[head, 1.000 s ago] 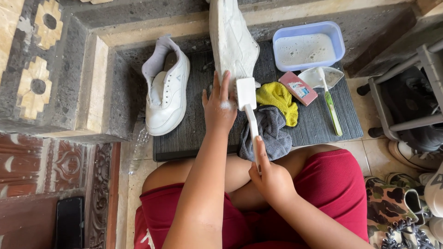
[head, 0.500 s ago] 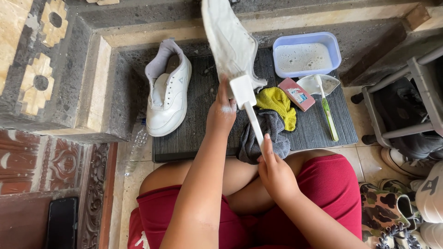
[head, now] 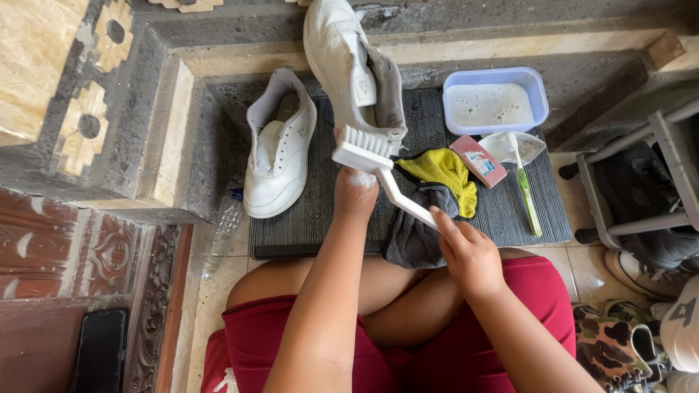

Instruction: The person scrubs a white sneaker with a brush and soapy water, focusing on the sole and sides. They rotate the shoe to clean different areas and occasionally wipe it with a cloth.

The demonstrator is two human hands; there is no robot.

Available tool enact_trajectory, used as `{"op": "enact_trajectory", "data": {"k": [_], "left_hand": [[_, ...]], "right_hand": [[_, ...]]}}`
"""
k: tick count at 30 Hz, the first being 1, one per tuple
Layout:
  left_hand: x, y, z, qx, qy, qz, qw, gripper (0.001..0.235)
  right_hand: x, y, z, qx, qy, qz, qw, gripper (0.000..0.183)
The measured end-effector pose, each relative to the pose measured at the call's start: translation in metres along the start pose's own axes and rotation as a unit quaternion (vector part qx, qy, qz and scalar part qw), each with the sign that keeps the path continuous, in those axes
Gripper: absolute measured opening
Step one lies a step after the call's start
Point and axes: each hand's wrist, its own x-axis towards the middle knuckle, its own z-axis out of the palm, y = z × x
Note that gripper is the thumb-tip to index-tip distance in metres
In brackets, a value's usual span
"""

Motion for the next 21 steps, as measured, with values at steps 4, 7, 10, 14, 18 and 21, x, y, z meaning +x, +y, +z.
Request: {"op": "enact_trajectory", "data": {"k": [4,7,10,14,18,21], "left_hand": [[0.009,0.04,-0.039,-0.166,0.043,-0.017,0.985,0.073],[0.013,0.037,-0.045,-0.172,0.034,-0.057,0.983,0.093],[0.021,0.038,-0.05,-0.211,0.054,-0.09,0.972,0.099],[0.017,0.041,-0.053,-0.158,0.015,-0.086,0.984,0.085],[0.027,0.046,-0.06,-0.193,0.037,-0.078,0.977,0.08],[0.025,0.064,-0.077,-0.202,0.021,-0.097,0.974,0.083]], "right_hand": [[-0.018,0.031,-0.004,-0.019,0.006,-0.01,1.0,0.051],[-0.027,0.052,-0.008,-0.063,0.004,-0.003,0.998,0.051],[-0.023,0.059,-0.014,-0.084,-0.005,0.005,0.996,0.053],[-0.015,0.05,-0.016,-0.056,-0.002,0.021,0.998,0.056],[-0.022,0.039,-0.012,-0.049,-0.008,0.028,0.998,0.054],[-0.035,0.036,-0.008,-0.036,-0.022,0.032,0.999,0.053]]}}
